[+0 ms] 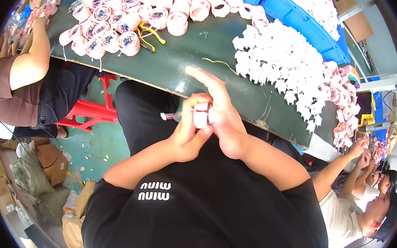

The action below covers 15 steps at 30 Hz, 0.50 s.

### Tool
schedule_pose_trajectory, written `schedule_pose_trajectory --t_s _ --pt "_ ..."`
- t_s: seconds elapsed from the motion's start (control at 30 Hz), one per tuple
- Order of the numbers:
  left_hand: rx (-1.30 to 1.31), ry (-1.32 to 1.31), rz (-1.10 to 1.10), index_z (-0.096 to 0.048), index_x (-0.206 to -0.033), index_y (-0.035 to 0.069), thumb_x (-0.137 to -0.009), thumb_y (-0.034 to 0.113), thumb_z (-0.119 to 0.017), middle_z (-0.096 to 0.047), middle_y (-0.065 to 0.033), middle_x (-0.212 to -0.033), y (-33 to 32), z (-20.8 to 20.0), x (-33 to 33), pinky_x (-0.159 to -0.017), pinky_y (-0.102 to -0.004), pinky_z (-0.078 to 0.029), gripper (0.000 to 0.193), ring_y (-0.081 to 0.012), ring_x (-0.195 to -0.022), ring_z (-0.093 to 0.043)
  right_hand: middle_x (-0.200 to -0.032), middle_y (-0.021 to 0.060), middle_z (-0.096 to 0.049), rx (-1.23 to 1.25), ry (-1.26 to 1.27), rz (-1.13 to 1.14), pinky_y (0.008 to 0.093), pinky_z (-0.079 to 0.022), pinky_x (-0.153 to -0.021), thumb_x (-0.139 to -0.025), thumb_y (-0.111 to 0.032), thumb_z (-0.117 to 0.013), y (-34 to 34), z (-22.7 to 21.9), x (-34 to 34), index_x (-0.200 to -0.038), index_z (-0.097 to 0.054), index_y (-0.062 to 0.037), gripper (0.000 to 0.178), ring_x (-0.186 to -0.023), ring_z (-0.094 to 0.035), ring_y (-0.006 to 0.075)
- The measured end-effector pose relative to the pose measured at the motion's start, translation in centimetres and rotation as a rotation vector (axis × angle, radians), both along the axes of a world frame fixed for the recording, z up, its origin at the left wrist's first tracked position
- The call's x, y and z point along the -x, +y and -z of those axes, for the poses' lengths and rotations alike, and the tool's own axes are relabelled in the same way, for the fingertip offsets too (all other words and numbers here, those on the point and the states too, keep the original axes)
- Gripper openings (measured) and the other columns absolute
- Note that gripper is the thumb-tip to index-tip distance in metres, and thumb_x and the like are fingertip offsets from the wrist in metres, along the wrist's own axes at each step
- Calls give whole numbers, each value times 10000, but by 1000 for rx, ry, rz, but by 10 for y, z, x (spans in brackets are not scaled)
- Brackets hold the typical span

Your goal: The person assembles small electronic components into plastic housings by hand, inserting wiring, white plastic parts, and pink plastic parts into the housings.

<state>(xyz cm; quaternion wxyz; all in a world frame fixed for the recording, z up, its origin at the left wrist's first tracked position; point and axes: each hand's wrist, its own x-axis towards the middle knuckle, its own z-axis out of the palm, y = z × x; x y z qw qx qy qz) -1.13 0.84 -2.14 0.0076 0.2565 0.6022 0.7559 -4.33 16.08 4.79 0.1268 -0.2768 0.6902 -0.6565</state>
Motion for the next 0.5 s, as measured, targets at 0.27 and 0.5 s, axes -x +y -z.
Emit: schedule_pose_trajectory --t_s 0.27,0.5 --pt "-434 -136 -232 -335 -1463 69 -1034 125 -597 -490 -97 -1235 -49 -30 55 -597 -278 -498 506 -148 -905 -546 -1081 157 -720 -867 829 685 423 -563 -820 -872 -216 -744 2 -31 196 -1091 -710 -51 277 -950 -717 329" --pt "-475 -117 -185 -350 -1455 106 -1025 157 -627 -487 -84 -1238 -47 -27 67 -584 -264 -486 514 -147 -921 -551 -1132 199 -684 -1152 895 468 502 -559 -798 -810 -168 -794 5 0 258 -1118 -566 -26 409 -999 -696 400"
